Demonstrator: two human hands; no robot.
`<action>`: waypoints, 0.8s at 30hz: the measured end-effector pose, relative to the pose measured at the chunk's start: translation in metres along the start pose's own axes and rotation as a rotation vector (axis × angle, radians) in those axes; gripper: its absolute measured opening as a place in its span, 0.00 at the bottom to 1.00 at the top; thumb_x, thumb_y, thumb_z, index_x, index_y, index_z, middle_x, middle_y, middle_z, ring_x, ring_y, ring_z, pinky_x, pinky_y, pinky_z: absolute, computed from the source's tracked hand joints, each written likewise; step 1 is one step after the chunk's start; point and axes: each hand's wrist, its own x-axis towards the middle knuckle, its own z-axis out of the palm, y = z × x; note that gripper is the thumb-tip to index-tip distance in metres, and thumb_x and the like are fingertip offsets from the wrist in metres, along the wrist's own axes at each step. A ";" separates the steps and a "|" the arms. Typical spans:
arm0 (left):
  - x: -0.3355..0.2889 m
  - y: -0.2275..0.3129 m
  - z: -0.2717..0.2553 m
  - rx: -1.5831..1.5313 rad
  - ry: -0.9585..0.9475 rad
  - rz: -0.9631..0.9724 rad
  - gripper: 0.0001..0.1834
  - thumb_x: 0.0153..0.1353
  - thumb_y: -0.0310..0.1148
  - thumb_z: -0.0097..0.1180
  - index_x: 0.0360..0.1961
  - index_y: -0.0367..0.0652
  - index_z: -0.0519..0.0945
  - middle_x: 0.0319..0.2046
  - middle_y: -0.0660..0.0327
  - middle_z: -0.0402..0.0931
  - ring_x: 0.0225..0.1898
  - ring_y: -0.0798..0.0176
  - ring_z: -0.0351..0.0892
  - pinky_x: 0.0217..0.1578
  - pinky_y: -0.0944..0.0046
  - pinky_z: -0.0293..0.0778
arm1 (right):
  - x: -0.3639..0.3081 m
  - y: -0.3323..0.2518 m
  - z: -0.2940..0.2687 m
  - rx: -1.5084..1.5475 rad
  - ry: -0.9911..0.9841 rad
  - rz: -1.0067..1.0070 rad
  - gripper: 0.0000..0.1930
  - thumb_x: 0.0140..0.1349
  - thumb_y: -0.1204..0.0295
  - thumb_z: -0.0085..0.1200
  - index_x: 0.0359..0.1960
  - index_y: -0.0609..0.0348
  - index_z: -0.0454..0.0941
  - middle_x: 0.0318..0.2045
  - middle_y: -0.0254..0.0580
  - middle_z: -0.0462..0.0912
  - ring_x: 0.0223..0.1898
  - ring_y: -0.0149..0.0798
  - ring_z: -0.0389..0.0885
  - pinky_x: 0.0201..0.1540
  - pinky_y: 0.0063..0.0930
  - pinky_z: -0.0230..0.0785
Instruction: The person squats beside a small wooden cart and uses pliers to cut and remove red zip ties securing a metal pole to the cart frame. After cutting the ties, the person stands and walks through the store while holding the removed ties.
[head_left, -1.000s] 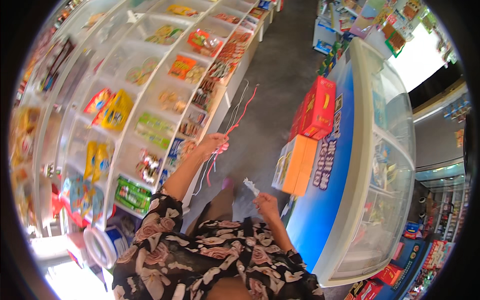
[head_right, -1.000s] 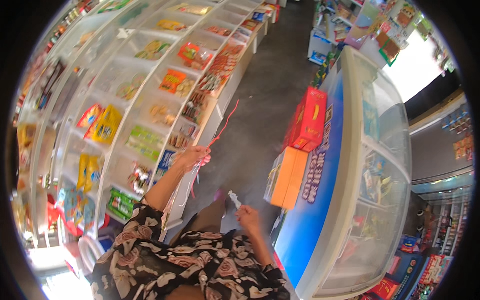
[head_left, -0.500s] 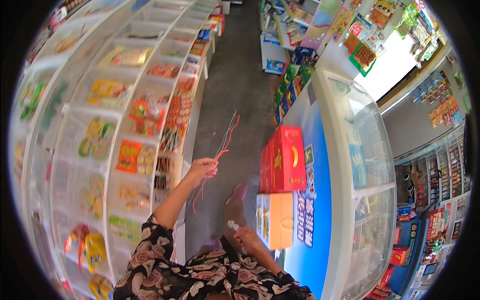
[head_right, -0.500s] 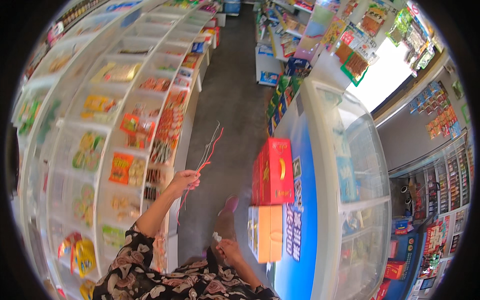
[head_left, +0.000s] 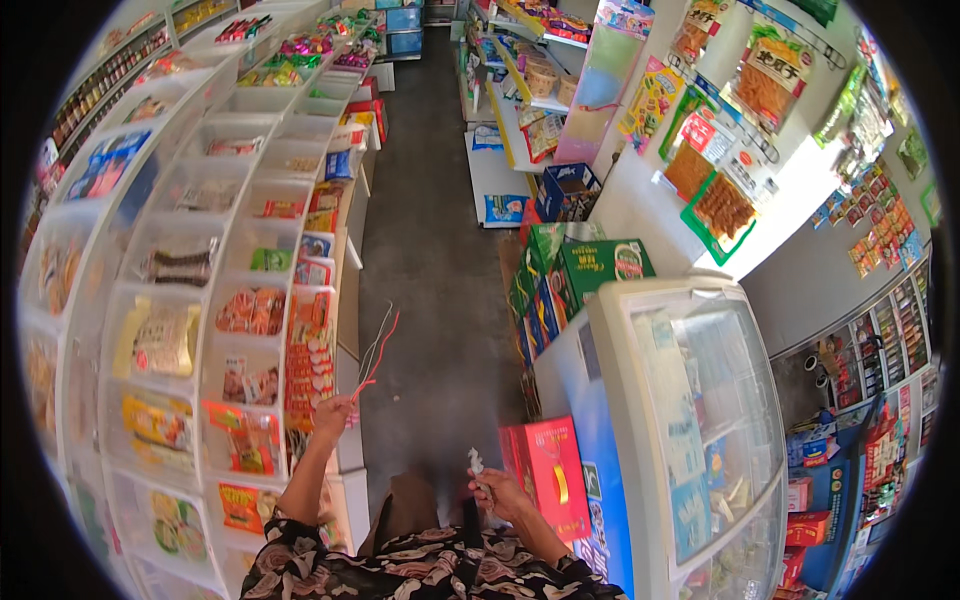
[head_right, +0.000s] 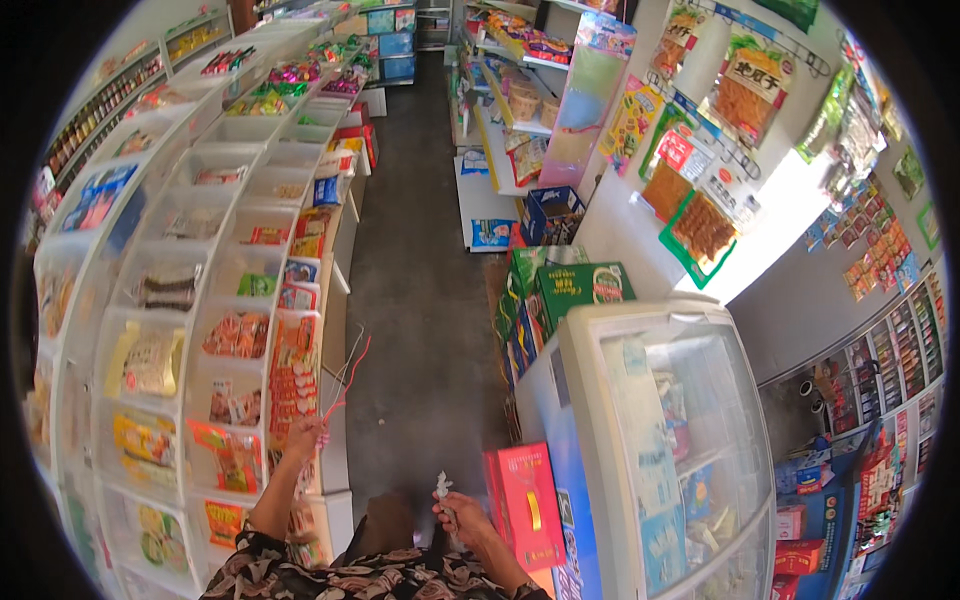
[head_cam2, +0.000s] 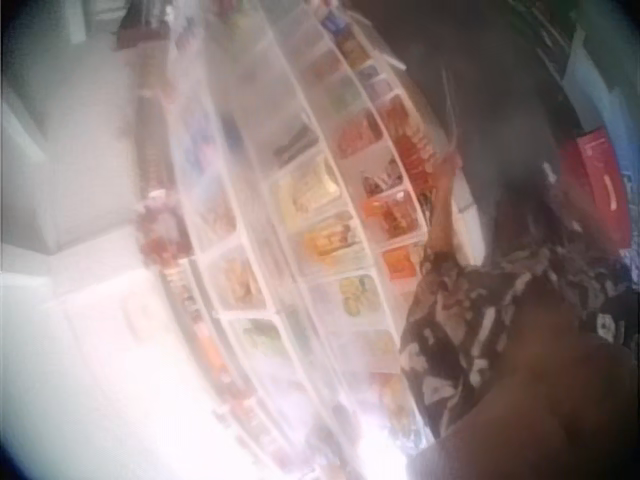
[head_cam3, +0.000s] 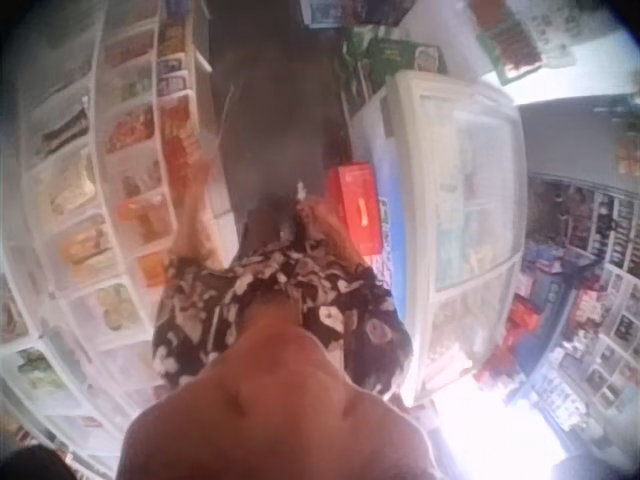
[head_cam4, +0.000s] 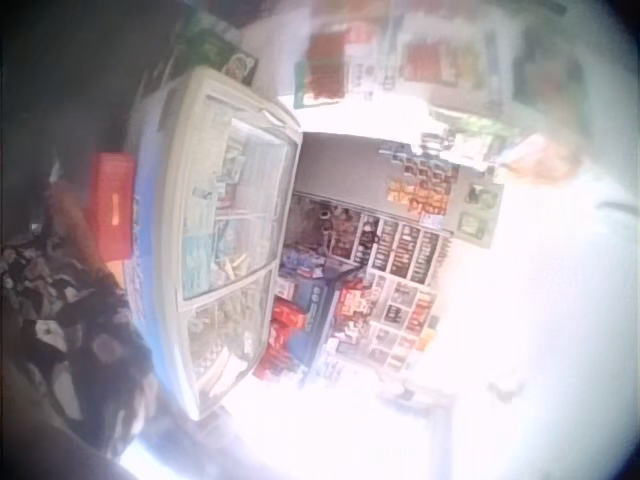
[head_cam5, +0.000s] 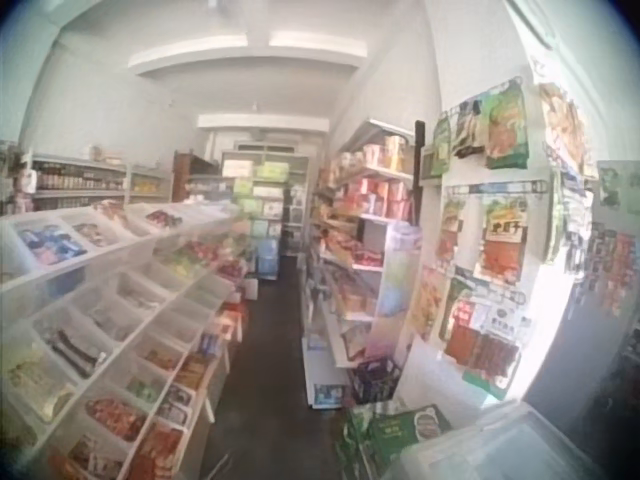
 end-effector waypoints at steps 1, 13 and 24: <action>0.018 0.009 -0.003 0.016 -0.005 -0.028 0.06 0.57 0.24 0.50 0.35 0.37 0.78 0.23 0.63 0.76 0.23 0.70 0.74 0.23 0.71 0.71 | 0.015 -0.019 0.013 0.001 -0.025 0.014 0.06 0.61 0.71 0.50 0.38 0.57 0.74 0.24 0.35 0.74 0.16 0.24 0.65 0.14 0.16 0.51; 0.299 0.158 0.005 -0.092 -0.099 0.113 0.04 0.58 0.26 0.51 0.32 0.37 0.77 0.21 0.62 0.75 0.20 0.70 0.74 0.21 0.71 0.71 | 0.243 -0.216 0.154 -0.260 0.324 -0.057 0.07 0.61 0.68 0.50 0.35 0.58 0.76 0.22 0.37 0.77 0.18 0.27 0.69 0.17 0.19 0.61; 0.521 0.291 0.118 -0.099 -0.117 0.399 0.07 0.58 0.25 0.51 0.35 0.37 0.80 0.24 0.64 0.77 0.24 0.73 0.74 0.23 0.73 0.71 | 0.363 -0.402 0.177 -0.353 0.484 -0.172 0.07 0.60 0.69 0.53 0.31 0.59 0.74 0.23 0.37 0.77 0.18 0.27 0.69 0.17 0.19 0.60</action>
